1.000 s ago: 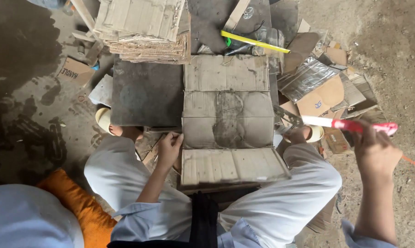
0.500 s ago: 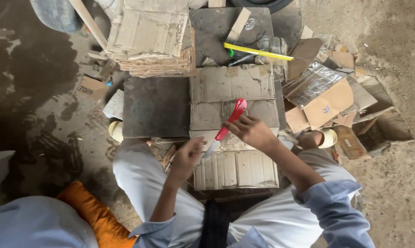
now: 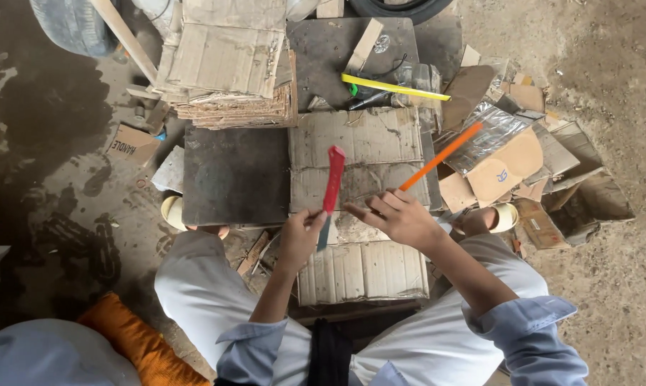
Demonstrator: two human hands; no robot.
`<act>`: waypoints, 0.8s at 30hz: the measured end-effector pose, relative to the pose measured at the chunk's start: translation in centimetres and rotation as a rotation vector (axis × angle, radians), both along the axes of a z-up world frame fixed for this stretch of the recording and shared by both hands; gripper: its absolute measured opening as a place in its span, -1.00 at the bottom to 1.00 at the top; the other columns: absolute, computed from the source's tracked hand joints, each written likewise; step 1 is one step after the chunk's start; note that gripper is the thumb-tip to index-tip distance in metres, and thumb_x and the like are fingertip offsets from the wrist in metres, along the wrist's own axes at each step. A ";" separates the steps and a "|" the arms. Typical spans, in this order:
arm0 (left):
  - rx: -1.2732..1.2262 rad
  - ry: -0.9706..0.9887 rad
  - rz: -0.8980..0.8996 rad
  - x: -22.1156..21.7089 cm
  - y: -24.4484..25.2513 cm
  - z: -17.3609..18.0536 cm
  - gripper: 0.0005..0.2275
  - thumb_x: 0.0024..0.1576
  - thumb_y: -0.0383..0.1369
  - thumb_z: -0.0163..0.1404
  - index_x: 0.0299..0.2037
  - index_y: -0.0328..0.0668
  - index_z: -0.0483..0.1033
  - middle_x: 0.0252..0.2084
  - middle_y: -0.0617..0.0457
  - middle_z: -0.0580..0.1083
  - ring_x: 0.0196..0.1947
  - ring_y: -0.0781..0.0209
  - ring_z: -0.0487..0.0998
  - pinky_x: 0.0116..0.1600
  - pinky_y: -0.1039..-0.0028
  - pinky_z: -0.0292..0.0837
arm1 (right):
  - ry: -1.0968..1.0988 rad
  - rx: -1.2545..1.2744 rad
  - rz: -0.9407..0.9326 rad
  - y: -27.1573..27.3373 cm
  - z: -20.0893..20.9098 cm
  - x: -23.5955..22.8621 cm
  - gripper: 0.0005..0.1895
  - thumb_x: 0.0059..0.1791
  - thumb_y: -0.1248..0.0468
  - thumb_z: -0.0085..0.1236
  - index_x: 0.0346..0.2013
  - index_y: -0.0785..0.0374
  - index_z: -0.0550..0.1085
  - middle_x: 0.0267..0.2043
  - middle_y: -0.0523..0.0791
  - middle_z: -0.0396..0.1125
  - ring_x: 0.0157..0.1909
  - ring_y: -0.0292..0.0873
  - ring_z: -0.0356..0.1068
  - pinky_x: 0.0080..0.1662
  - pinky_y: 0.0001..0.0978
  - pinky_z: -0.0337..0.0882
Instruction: A person measures cardboard with a tape measure, marks it with a pen, and cuts it using a utility knife.
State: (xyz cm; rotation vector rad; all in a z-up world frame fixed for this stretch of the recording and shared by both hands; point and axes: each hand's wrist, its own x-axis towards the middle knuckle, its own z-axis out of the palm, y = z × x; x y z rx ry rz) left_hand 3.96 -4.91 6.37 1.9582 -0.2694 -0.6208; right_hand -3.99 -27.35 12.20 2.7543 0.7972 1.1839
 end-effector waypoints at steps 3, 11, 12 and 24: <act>0.370 -0.454 0.058 0.3 -0.4 0.1 -0.63 0.26 -0.09 -0.02 0.08 -0.20 0.53 -0.08 -0.15 0.55 -0.04 -0.16 0.56 0.06 -0.01 0.39 | -0.109 0.011 -0.010 1.1 0.4 -0.3 -0.68 0.14 0.36 -0.05 0.02 -0.13 0.56 -0.13 -0.16 0.34 -0.15 -0.21 0.27 0.02 -0.41 0.38; -0.377 0.162 -0.011 -2.7 -3.1 3.0 -0.59 0.32 -0.10 -0.07 0.13 -0.32 0.52 -0.05 -0.21 0.59 0.05 -0.13 0.58 0.15 0.08 0.42 | -0.159 0.221 -0.087 4.9 -4.5 -4.4 -0.69 0.09 0.13 0.04 0.01 -0.47 0.55 -0.14 -0.32 0.27 -0.28 -0.31 0.06 -0.13 -0.54 0.22; -0.367 0.193 -0.051 -2.6 -3.6 3.1 -0.60 0.36 -0.15 -0.12 0.19 -0.35 0.48 -0.02 -0.22 0.59 0.07 -0.09 0.58 0.16 0.12 0.44 | -0.150 0.252 -0.050 5.7 -4.5 -4.5 -0.72 0.10 0.12 0.04 -0.02 -0.45 0.56 -0.18 -0.33 0.23 -0.26 -0.31 0.06 -0.15 -0.57 0.20; -0.755 0.642 0.062 -0.5 -0.3 -2.7 -0.81 0.18 -0.43 0.16 -0.05 -0.30 0.50 -0.32 -0.04 0.50 -0.37 0.19 0.59 -0.19 0.39 0.59 | 0.018 0.789 -0.392 9.1 -12.6 -5.9 -0.35 -0.03 0.53 0.03 0.38 0.51 0.19 0.08 0.04 0.04 -0.05 -0.04 0.26 -0.02 -0.14 0.40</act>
